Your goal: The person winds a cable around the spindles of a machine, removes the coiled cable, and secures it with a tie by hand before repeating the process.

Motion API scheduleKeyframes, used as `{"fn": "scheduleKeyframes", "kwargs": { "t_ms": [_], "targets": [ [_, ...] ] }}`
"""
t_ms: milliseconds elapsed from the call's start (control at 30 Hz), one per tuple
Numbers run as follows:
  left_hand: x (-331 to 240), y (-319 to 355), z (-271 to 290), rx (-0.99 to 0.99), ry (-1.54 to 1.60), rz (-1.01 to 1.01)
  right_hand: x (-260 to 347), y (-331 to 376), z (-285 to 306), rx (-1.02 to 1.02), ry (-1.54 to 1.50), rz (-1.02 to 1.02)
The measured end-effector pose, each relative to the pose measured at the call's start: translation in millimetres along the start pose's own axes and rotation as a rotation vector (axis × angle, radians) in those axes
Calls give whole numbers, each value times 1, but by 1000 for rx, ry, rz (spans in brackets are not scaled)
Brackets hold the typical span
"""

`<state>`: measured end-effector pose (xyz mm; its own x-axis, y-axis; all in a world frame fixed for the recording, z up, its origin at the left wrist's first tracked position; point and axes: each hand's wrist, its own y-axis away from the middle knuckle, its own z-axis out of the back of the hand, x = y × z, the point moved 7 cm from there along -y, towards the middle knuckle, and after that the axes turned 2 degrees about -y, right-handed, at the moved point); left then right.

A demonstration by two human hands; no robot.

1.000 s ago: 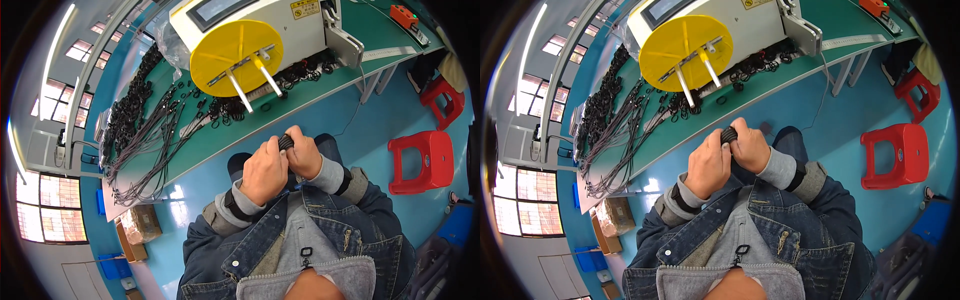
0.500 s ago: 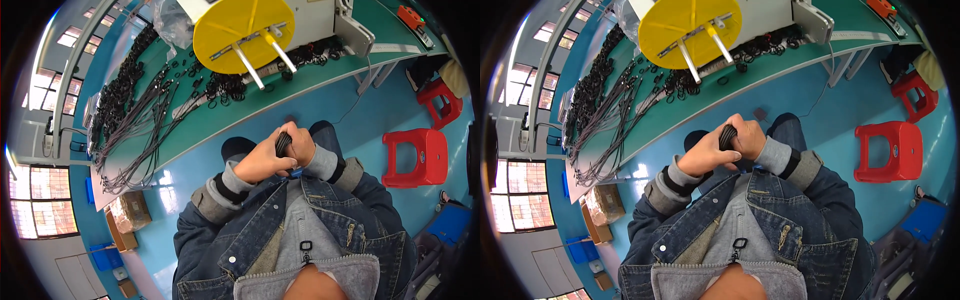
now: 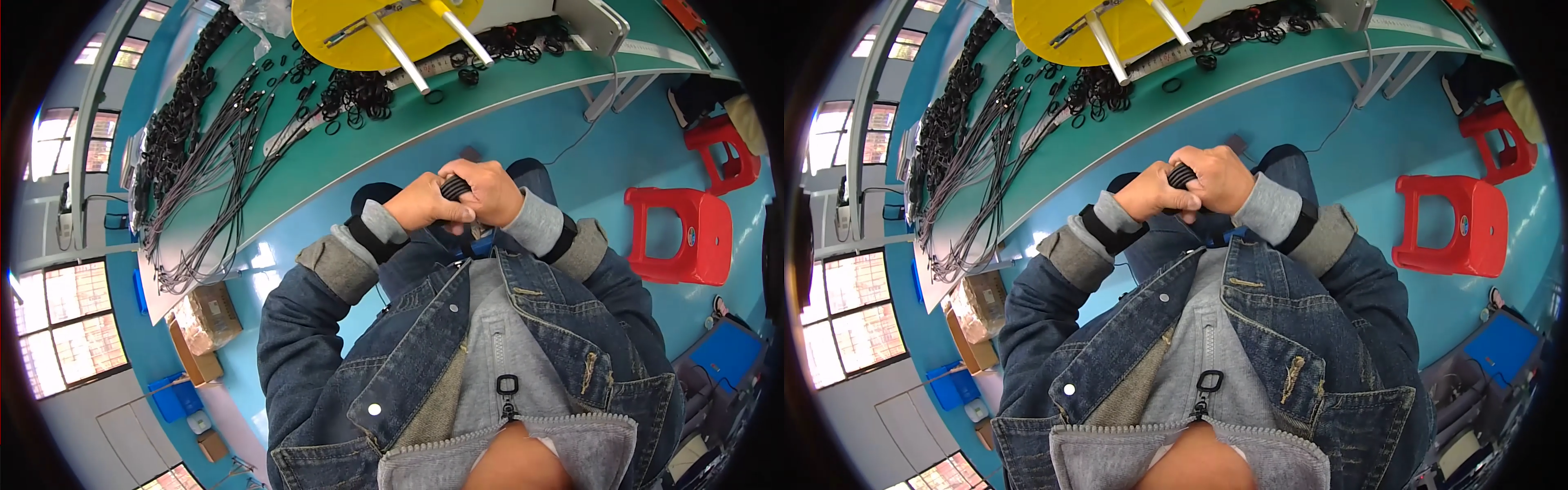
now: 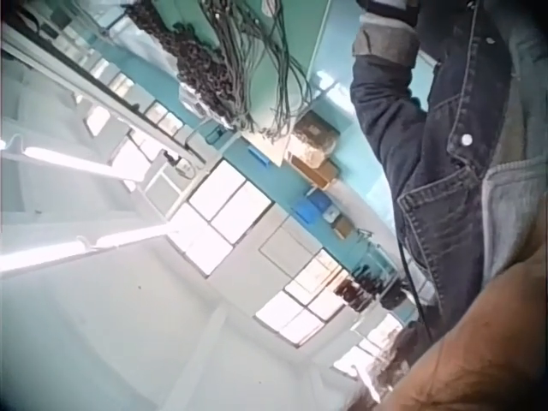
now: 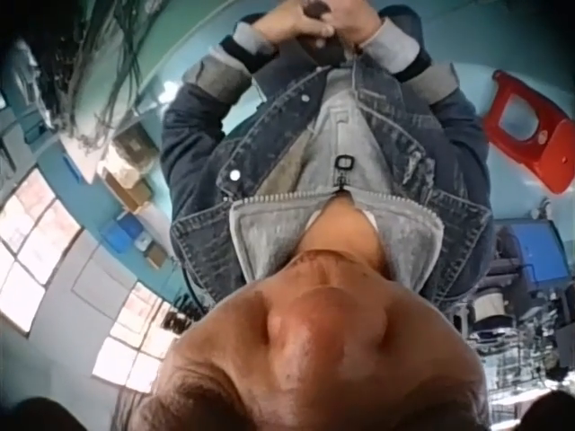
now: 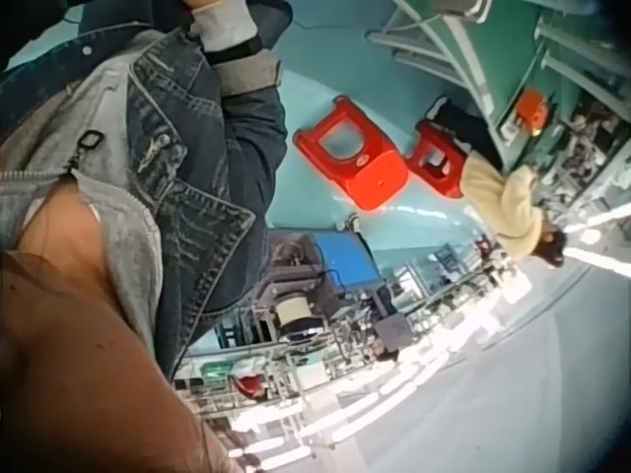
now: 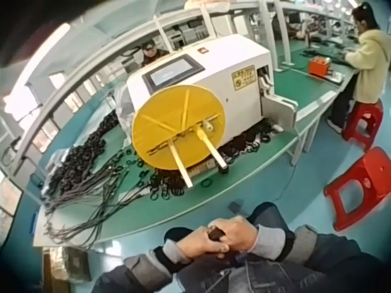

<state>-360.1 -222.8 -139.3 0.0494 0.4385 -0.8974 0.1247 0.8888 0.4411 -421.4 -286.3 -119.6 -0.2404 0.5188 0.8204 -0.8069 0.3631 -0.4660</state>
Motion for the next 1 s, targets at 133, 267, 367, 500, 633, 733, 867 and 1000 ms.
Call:
{"fn": "scheduleKeyframes", "kwargs": {
  "t_ms": [133,267,367,500,633,733,867,1000],
  "targets": [
    [5,7,-6,21,356,275,-18,-5,-6,39,174,92],
    [17,7,5,38,466,283,-26,-15,-11,85,186,54],
    [26,6,7,11,383,296,-29,-16,-20,135,242,43],
    [38,16,11,-40,436,207,-18,-22,-27,340,439,-47],
    [34,27,23,-173,592,50,15,-47,4,276,168,90],
    [27,25,34,-277,644,-69,8,-72,35,-201,530,266],
    [15,19,50,-462,606,-269,-8,-95,16,-118,693,311],
    [4,28,63,-678,558,-458,-27,-65,1,-19,-500,-459]
  ]
}}
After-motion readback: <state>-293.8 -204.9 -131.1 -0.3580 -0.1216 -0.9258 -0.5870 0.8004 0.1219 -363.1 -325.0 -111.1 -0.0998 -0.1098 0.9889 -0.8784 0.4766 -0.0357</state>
